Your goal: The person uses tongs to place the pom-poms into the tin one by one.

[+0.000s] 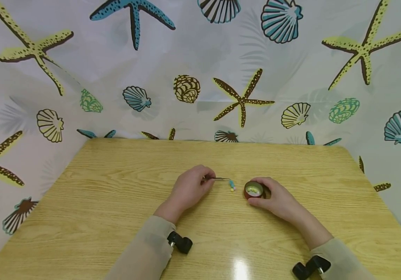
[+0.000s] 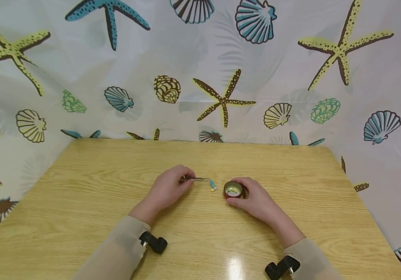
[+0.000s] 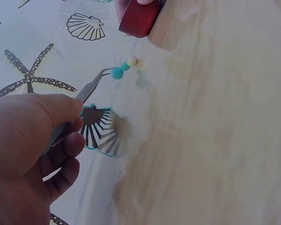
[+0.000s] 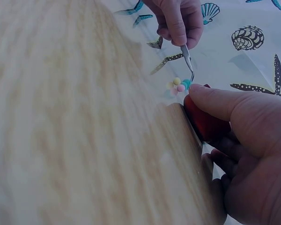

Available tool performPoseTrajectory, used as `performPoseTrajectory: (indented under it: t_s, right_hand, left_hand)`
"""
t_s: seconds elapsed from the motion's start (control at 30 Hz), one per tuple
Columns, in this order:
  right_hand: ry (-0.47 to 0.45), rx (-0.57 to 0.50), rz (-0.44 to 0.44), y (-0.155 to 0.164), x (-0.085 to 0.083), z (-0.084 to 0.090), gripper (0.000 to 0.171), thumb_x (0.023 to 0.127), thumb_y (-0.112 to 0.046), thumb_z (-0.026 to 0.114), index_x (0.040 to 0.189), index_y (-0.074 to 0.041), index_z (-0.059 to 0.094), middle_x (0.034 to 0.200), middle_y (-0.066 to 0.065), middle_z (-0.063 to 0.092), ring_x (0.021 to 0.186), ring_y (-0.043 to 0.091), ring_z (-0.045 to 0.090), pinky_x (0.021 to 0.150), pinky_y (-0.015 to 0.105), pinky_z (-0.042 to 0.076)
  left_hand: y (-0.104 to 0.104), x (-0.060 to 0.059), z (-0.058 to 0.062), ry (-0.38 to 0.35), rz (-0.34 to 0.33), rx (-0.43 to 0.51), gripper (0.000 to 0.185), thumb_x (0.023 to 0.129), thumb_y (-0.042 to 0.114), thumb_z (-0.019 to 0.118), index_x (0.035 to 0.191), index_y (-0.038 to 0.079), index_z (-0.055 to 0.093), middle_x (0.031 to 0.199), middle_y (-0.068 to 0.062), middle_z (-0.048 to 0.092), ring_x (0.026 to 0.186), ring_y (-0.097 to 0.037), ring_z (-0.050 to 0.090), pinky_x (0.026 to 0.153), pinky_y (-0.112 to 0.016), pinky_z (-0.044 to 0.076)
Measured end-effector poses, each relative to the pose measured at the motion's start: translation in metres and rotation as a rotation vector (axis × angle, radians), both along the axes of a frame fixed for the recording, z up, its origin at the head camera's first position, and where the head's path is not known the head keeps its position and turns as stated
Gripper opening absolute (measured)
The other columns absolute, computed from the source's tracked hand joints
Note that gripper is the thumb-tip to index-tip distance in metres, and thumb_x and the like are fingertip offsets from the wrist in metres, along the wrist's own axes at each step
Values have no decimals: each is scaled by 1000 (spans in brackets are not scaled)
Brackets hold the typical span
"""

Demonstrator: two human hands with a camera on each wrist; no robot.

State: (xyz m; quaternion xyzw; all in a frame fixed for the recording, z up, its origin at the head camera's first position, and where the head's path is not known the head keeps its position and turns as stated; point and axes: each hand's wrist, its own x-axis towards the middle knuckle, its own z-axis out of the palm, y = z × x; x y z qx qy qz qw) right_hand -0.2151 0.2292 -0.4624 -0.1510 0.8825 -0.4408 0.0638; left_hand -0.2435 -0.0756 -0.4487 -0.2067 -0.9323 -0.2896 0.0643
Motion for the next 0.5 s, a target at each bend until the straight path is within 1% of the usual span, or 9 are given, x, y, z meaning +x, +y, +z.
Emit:
performPoseTrajectory:
  t_s: [0.1,0.23,0.37,0.5]
  right_hand:
    - [-3,0,0,1,0,0,64,98,-31,89,152,-9,62,145,15,63,139,38,57,119,61,41]
    - [-3,0,0,1,0,-1,64,98,-31,89,152,-9,62,146,15,63,140,37,57,119,61,40]
    - [1,3,-1,1,0,-1,64,98,-31,88,152,-9,62,145,15,64,139,37,57,119,61,40]
    - [-7,2,-4,1,0,-1,64,98,-31,89,152,-9,62,145,15,63,140,37,57,120,61,40]
  left_hand:
    - [-1,0,1,24,18,14,6,108,18,76,112,15,79,107,1,71,90,-16,66,81,-40,58]
    - [-1,-1,1,43,49,1,6,107,17,78,112,14,79,107,0,72,89,-16,67,80,-39,59]
    - [-2,-1,3,46,76,-15,8,107,16,78,113,12,79,108,-2,73,90,-16,68,80,-38,60]
    - [-2,1,8,43,91,2,8,107,15,77,114,11,79,111,-3,74,94,-18,70,83,-40,61]
